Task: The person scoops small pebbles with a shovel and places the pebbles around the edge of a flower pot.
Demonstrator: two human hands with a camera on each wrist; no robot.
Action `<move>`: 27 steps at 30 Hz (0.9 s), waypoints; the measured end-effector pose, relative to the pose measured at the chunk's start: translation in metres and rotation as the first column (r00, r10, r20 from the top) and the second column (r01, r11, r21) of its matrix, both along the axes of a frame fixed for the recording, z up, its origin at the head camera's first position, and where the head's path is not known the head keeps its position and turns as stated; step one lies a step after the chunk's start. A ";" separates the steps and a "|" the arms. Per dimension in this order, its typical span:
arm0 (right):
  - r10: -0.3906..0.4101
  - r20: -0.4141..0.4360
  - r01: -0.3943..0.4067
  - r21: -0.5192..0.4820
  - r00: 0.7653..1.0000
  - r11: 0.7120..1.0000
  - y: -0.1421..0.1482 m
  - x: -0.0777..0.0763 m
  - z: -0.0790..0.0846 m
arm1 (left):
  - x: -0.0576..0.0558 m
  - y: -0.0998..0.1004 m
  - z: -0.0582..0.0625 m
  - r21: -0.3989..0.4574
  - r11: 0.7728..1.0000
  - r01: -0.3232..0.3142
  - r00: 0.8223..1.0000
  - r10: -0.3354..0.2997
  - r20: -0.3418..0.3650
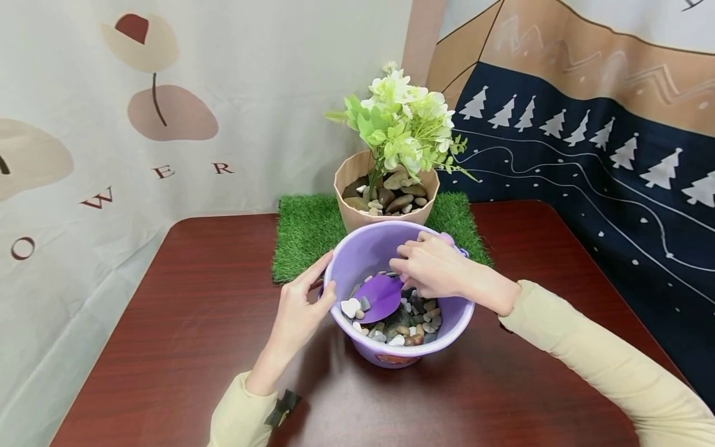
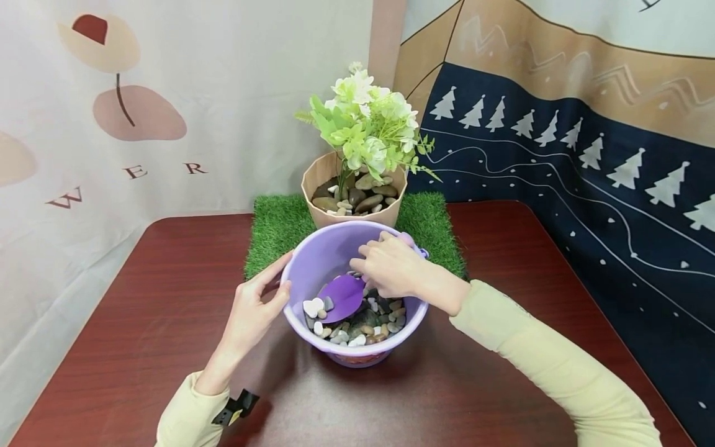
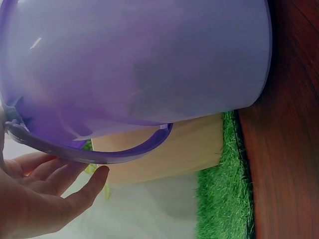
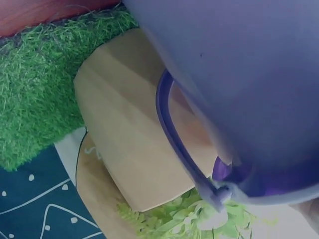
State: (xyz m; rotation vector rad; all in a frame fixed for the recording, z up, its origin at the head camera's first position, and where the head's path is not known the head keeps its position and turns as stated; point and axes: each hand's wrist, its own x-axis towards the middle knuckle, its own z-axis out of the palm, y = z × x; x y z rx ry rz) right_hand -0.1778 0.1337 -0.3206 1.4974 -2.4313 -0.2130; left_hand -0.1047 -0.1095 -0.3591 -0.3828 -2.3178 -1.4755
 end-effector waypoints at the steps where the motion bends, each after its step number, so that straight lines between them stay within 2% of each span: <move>1: 0.003 0.008 -0.003 -0.001 1.000 1.000 0.001 0.000 0.001 | 0.000 0.000 0.000 0.001 1.000 0.003 1.000 -0.003 -0.001; 10: 0.066 0.033 -0.063 -0.074 0.997 0.995 0.009 -0.005 0.005 | 0.000 0.000 0.000 0.008 1.000 0.007 1.000 -0.007 -0.004; 17: 0.137 0.062 -0.124 -0.175 0.989 0.977 0.019 -0.008 0.008 | -0.001 0.000 -0.001 0.011 1.000 0.012 1.000 -0.012 -0.004; 27: 0.189 0.122 -0.148 -0.284 0.974 0.947 0.031 -0.011 0.015 | -0.001 0.000 -0.001 0.012 1.000 0.006 1.000 -0.006 0.010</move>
